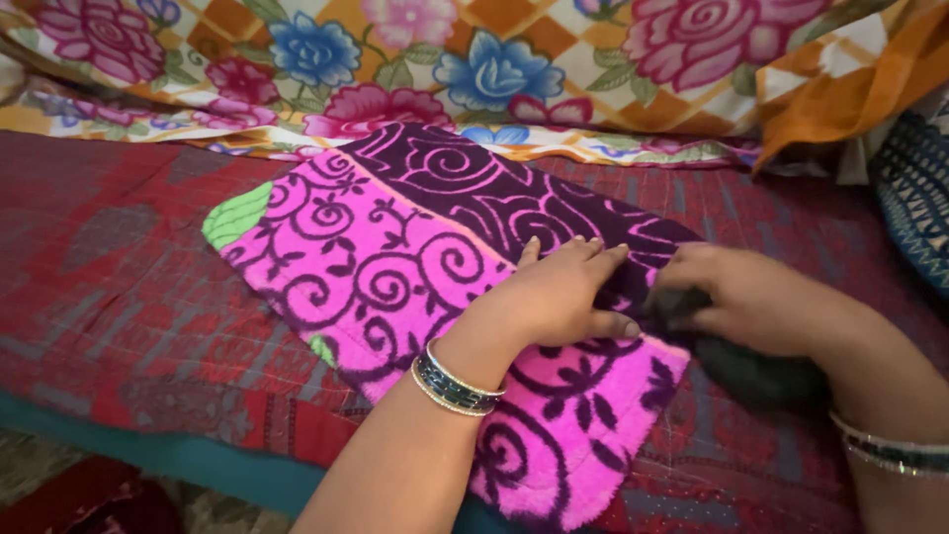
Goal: The person uses a dark cloth to wipe and rub the surface of a pink and purple patterned fabric. The fabric is laid out on a red patterned bedsheet. The person repeatedly rubs the same areas of the fabric with the cloth.
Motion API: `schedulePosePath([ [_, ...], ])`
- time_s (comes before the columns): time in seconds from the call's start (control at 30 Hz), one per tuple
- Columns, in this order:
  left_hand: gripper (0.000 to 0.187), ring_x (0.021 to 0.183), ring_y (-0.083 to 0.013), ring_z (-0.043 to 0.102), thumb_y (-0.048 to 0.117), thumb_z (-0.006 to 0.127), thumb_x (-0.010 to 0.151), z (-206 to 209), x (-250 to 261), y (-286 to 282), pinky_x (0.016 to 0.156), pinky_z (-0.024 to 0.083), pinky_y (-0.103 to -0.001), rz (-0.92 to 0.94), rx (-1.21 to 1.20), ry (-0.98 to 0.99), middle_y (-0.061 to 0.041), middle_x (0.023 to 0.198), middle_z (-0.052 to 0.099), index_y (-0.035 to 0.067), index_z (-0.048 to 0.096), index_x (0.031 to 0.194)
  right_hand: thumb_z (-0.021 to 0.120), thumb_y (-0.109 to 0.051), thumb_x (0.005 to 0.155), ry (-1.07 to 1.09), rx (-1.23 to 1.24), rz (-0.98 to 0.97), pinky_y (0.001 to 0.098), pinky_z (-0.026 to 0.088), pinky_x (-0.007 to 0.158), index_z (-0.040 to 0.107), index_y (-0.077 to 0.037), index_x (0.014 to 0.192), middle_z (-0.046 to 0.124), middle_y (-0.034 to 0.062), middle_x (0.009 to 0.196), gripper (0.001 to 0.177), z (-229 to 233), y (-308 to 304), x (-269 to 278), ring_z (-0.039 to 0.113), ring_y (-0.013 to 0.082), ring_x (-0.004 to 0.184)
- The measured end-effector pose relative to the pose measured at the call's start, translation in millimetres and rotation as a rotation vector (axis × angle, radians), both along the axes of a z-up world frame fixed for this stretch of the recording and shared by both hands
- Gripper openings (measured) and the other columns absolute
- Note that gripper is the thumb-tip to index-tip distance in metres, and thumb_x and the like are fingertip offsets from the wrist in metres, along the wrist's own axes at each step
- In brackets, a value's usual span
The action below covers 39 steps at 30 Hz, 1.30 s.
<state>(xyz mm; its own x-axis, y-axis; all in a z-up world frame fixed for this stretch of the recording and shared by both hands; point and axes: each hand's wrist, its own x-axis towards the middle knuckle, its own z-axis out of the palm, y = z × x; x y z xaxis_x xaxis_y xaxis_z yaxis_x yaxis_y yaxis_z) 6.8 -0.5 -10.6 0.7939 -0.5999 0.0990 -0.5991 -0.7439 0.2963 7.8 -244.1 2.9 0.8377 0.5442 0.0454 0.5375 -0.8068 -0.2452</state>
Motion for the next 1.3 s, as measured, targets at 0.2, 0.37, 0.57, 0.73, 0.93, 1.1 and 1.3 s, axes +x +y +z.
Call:
schedulePosePath([
  [0.2, 0.1, 0.152, -0.0325, 0.029, 0.063, 0.072, 0.08, 6, -5, 0, 0.12, 0.017, -0.067, 0.016, 0.01, 0.026, -0.018, 0.162, 0.035, 0.012, 0.033, 0.157, 0.079, -0.01, 0.072, -0.21, -0.023, -0.206, 0.0415, 0.054, 0.091, 0.075, -0.017, 0.11, 0.067, 0.0098, 0.105, 0.039, 6, -17, 9, 0.066, 0.032, 0.104],
  [0.37, 0.101, 0.152, -0.0331, 0.027, 0.062, 0.072, 0.08, 2, -2, 0, 0.119, 0.017, -0.066, 0.008, 0.014, 0.011, -0.018, 0.162, 0.032, 0.011, 0.031, 0.157, 0.081, -0.015, 0.068, -0.018, 0.031, 0.079, 0.0388, 0.055, 0.09, 0.077, -0.019, 0.103, 0.072, 0.0053, 0.102, 0.035, 1, 4, -9, 0.07, 0.0265, 0.101],
  [0.57, 0.1, 0.152, -0.0327, 0.027, 0.061, 0.072, 0.081, 9, -6, 0, 0.12, 0.017, -0.064, 0.007, 0.01, 0.015, -0.018, 0.162, 0.032, 0.012, 0.031, 0.157, 0.075, -0.006, 0.073, -0.207, -0.011, -0.272, 0.045, 0.052, 0.092, 0.073, -0.014, 0.113, 0.067, 0.0132, 0.104, 0.041, 9, -7, 1, 0.064, 0.0351, 0.105],
  [0.73, 0.099, 0.151, -0.0326, 0.029, 0.061, 0.07, 0.081, 7, -6, 0, 0.119, 0.018, -0.065, 0.009, 0.019, 0.018, -0.016, 0.162, 0.034, 0.012, 0.031, 0.158, 0.076, -0.011, 0.071, -0.071, 0.036, 0.059, 0.0409, 0.054, 0.091, 0.077, -0.018, 0.107, 0.073, 0.0066, 0.101, 0.036, 6, 2, -11, 0.068, 0.0289, 0.101],
  [0.93, 0.098, 0.151, -0.033, 0.027, 0.061, 0.071, 0.082, 10, -7, -1, 0.119, 0.018, -0.064, 0.007, 0.026, 0.019, -0.017, 0.162, 0.032, 0.012, 0.03, 0.157, 0.076, -0.007, 0.071, -0.194, -0.057, -0.207, 0.044, 0.052, 0.092, 0.073, -0.016, 0.116, 0.066, 0.0114, 0.111, 0.045, -1, -13, 9, 0.063, 0.0341, 0.106],
  [1.1, 0.098, 0.152, -0.0325, 0.029, 0.061, 0.07, 0.083, 9, -8, 0, 0.12, 0.019, -0.064, 0.014, 0.027, 0.025, -0.016, 0.162, 0.034, 0.013, 0.03, 0.158, 0.074, -0.011, 0.072, -0.216, -0.038, -0.142, 0.0424, 0.053, 0.092, 0.075, -0.017, 0.108, 0.068, 0.0099, 0.107, 0.036, 7, -19, 1, 0.066, 0.0317, 0.105],
  [1.3, 0.098, 0.152, -0.0327, 0.028, 0.059, 0.071, 0.082, 13, -9, 0, 0.118, 0.019, -0.065, 0.01, 0.032, 0.037, -0.017, 0.162, 0.032, 0.013, 0.029, 0.158, 0.077, -0.014, 0.073, -0.098, -0.045, -0.129, 0.0421, 0.053, 0.091, 0.075, -0.017, 0.11, 0.068, 0.0099, 0.104, 0.037, -2, 1, -1, 0.066, 0.0315, 0.103],
])
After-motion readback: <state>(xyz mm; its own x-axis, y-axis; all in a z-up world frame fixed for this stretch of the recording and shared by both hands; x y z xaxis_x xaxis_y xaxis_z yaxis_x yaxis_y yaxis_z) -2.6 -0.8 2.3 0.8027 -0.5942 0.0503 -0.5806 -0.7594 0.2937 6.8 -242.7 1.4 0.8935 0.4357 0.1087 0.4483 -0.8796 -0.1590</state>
